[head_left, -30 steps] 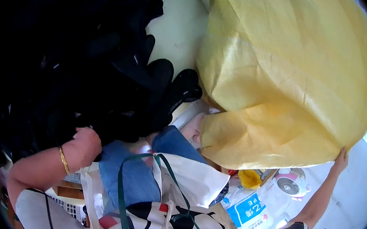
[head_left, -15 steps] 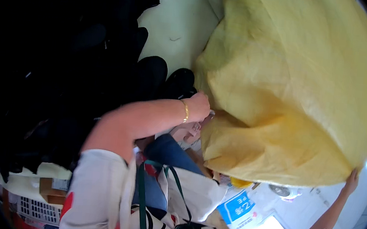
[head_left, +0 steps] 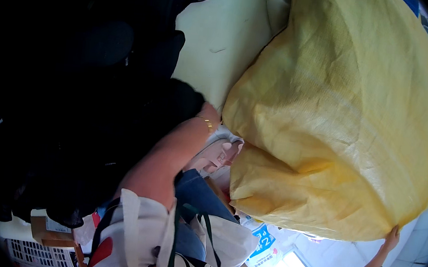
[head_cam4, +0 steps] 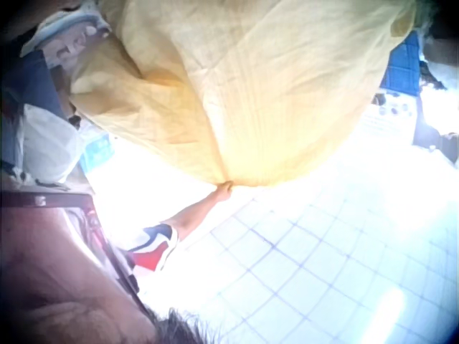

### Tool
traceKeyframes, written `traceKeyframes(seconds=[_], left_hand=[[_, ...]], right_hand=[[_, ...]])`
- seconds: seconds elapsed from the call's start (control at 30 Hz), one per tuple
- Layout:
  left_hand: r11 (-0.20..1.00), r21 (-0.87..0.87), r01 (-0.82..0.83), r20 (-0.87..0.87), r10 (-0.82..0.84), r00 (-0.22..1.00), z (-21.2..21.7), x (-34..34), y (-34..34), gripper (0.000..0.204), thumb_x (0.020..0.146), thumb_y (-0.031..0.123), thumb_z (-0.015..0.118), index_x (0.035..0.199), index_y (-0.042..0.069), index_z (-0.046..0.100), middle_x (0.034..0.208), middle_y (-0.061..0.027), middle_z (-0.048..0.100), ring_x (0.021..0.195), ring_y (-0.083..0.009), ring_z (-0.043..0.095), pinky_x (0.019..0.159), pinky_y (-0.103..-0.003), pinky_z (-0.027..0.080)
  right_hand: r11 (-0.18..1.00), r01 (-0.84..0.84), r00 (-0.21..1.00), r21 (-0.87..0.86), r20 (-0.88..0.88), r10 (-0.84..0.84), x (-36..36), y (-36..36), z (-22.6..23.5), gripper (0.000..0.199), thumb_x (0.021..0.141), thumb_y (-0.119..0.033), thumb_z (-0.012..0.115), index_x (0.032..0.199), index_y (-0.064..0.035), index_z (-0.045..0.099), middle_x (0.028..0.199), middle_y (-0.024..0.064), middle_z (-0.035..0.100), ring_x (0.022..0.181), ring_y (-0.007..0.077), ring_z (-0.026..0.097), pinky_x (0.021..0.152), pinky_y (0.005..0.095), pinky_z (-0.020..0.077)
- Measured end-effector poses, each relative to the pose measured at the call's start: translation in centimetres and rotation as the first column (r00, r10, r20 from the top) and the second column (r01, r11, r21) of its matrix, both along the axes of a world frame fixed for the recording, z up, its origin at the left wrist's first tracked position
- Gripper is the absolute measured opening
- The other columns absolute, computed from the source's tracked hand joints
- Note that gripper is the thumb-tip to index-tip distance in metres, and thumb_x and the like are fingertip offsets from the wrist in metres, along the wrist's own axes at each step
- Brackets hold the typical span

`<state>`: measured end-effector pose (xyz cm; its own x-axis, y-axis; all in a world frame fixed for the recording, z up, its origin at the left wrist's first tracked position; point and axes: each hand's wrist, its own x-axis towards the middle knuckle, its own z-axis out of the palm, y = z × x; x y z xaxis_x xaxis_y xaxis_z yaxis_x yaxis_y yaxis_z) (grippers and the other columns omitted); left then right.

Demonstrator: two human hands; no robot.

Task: The person sits and sews a black sock using a needle and thread. They pull the thread tight to secure the stitches, then place the sock into a large yellow sack. The person repeats this process, picking up another sock from a pile and sewing it.

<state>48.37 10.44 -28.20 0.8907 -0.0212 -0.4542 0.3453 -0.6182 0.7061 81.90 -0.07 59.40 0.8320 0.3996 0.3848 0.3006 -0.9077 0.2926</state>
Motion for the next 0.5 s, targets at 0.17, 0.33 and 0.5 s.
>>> traceKeyframes(seconds=[0.17, 0.33, 0.5], left_hand=[[0.933, -0.048, 0.356, -0.036, -0.358, 0.933, 2.7, -3.9, 4.0, 0.033, 0.075, 0.027, 0.066, 0.105, 0.018, 0.077, 0.115, -0.0080, 0.071, 0.110, -0.0233, 0.065, 0.092, -0.041, 0.042], [0.235, -0.861, -0.451, -0.201, 0.657, 0.727, 1.6, 1.2, 6.0, 0.116, 0.068, 0.044, 0.087, 0.150, -0.003, 0.021, 0.148, -0.0249, 0.040, 0.136, -0.0341, 0.043, 0.114, -0.039, 0.034], [-0.348, -0.868, -0.355, -0.491, 0.715, 0.498, 3.5, 4.2, 6.5, 0.108, 0.074, 0.045, 0.085, 0.150, -0.003, 0.023, 0.148, -0.0211, 0.042, 0.134, -0.0293, 0.045, 0.110, -0.036, 0.038]], right_hand=[[0.993, 0.035, 0.997, 0.109, -0.069, -0.028, -0.5, -0.6, -1.1, 0.041, 0.098, -0.036, 0.063, 0.112, 0.0022, 0.066, 0.094, 0.0031, 0.068, 0.081, 0.0096, 0.061, 0.067, 0.0232, 0.0483], [0.988, 0.011, 0.993, 0.155, -0.120, 0.008, -0.9, -0.9, 0.0, 0.037, 0.099, -0.033, 0.063, 0.112, 0.0017, 0.065, 0.094, 0.0022, 0.067, 0.082, 0.0091, 0.061, 0.069, 0.0229, 0.0490], [0.986, 0.116, 0.993, 0.116, -0.044, -0.112, -0.9, -1.4, 0.7, 0.039, 0.099, -0.032, 0.063, 0.117, 0.0020, 0.064, 0.102, 0.0039, 0.068, 0.088, 0.0102, 0.062, 0.073, 0.0233, 0.0497]])
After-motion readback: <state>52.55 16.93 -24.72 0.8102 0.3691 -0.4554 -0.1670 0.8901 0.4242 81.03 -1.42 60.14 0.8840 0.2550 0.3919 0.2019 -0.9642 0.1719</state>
